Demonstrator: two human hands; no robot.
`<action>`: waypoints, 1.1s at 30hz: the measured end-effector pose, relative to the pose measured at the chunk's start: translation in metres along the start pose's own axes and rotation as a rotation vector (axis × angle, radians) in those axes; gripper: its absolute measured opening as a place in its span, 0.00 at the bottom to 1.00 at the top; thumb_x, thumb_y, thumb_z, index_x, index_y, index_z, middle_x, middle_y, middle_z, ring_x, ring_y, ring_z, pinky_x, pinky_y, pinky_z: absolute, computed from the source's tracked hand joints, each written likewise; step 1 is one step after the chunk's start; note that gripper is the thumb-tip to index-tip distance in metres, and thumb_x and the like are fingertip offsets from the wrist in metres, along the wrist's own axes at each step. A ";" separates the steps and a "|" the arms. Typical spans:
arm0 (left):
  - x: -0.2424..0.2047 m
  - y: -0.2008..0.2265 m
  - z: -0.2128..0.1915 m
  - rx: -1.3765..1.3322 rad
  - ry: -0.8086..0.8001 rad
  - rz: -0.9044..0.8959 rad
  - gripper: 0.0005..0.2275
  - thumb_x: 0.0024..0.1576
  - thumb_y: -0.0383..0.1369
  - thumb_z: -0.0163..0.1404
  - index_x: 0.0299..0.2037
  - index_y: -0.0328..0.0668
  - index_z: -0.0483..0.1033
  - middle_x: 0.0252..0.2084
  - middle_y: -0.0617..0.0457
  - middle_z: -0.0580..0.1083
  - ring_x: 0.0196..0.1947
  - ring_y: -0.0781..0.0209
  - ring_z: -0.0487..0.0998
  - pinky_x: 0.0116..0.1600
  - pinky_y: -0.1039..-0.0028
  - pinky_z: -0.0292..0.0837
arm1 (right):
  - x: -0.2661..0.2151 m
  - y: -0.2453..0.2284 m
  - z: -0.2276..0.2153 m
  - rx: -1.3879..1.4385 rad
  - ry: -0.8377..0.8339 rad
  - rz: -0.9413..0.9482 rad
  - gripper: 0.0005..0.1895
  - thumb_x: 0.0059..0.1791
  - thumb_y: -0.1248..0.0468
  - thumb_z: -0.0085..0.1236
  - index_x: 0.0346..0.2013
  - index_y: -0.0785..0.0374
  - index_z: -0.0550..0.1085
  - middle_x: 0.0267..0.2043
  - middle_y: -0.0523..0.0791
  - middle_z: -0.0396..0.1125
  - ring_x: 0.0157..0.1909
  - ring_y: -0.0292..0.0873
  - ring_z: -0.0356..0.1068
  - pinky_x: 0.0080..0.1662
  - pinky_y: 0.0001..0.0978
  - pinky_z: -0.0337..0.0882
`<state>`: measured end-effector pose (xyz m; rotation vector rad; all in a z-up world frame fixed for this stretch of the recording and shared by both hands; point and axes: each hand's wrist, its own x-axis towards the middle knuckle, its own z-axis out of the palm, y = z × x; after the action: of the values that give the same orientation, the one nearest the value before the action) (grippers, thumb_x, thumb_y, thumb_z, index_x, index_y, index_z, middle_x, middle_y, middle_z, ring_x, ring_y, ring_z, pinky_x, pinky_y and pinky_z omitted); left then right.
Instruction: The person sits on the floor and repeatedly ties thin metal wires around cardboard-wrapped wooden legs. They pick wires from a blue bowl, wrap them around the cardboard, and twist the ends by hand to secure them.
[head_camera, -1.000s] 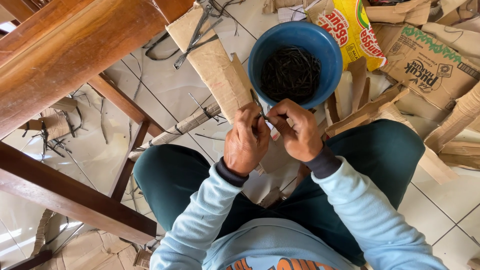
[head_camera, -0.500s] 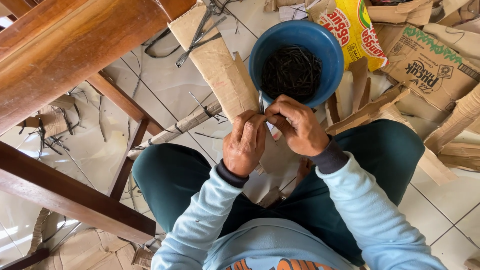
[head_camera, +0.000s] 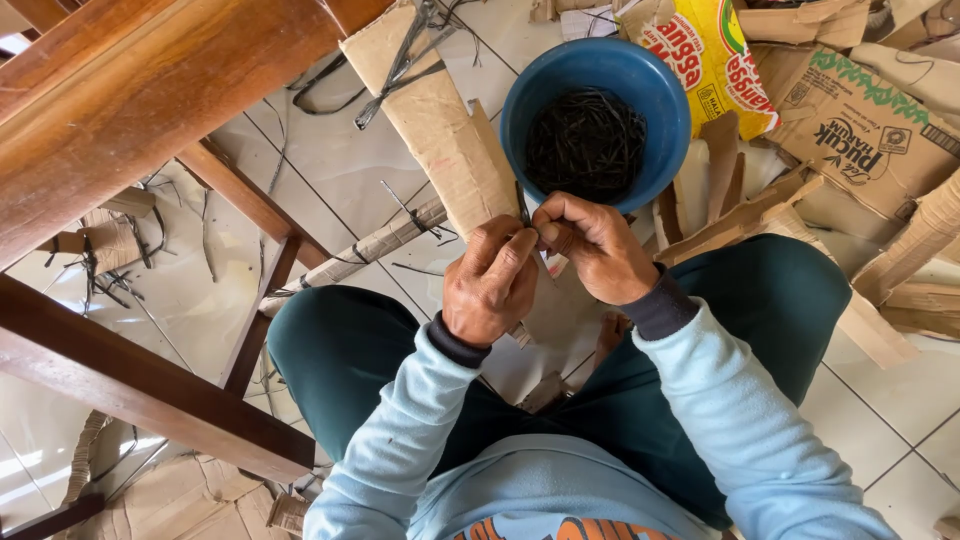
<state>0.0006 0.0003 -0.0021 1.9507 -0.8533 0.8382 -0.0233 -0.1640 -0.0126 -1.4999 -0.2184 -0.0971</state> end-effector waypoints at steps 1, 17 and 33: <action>-0.001 -0.001 0.001 -0.007 -0.007 0.013 0.12 0.49 0.18 0.53 0.38 0.46 0.81 0.38 0.50 0.76 0.25 0.51 0.81 0.30 0.66 0.79 | 0.000 0.001 0.000 -0.002 0.003 -0.001 0.06 0.56 0.69 0.53 0.38 0.68 0.76 0.31 0.45 0.67 0.40 0.35 0.65 0.42 0.34 0.75; 0.011 0.002 -0.011 -0.034 -0.145 -0.037 0.03 0.60 0.28 0.55 0.42 0.45 0.78 0.40 0.51 0.76 0.27 0.46 0.81 0.29 0.66 0.79 | -0.001 0.008 -0.007 0.023 0.062 0.101 0.07 0.55 0.65 0.57 0.37 0.68 0.76 0.31 0.47 0.72 0.39 0.37 0.72 0.42 0.32 0.76; 0.012 0.003 -0.015 0.077 -0.253 -0.049 0.01 0.63 0.29 0.52 0.42 0.46 0.75 0.40 0.52 0.74 0.23 0.45 0.80 0.27 0.63 0.78 | -0.001 0.012 -0.003 0.124 0.085 0.152 0.08 0.56 0.66 0.55 0.36 0.70 0.75 0.30 0.48 0.70 0.38 0.38 0.73 0.40 0.30 0.77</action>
<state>0.0010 0.0095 0.0153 2.1678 -0.9261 0.6110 -0.0221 -0.1660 -0.0249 -1.3808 -0.0411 -0.0247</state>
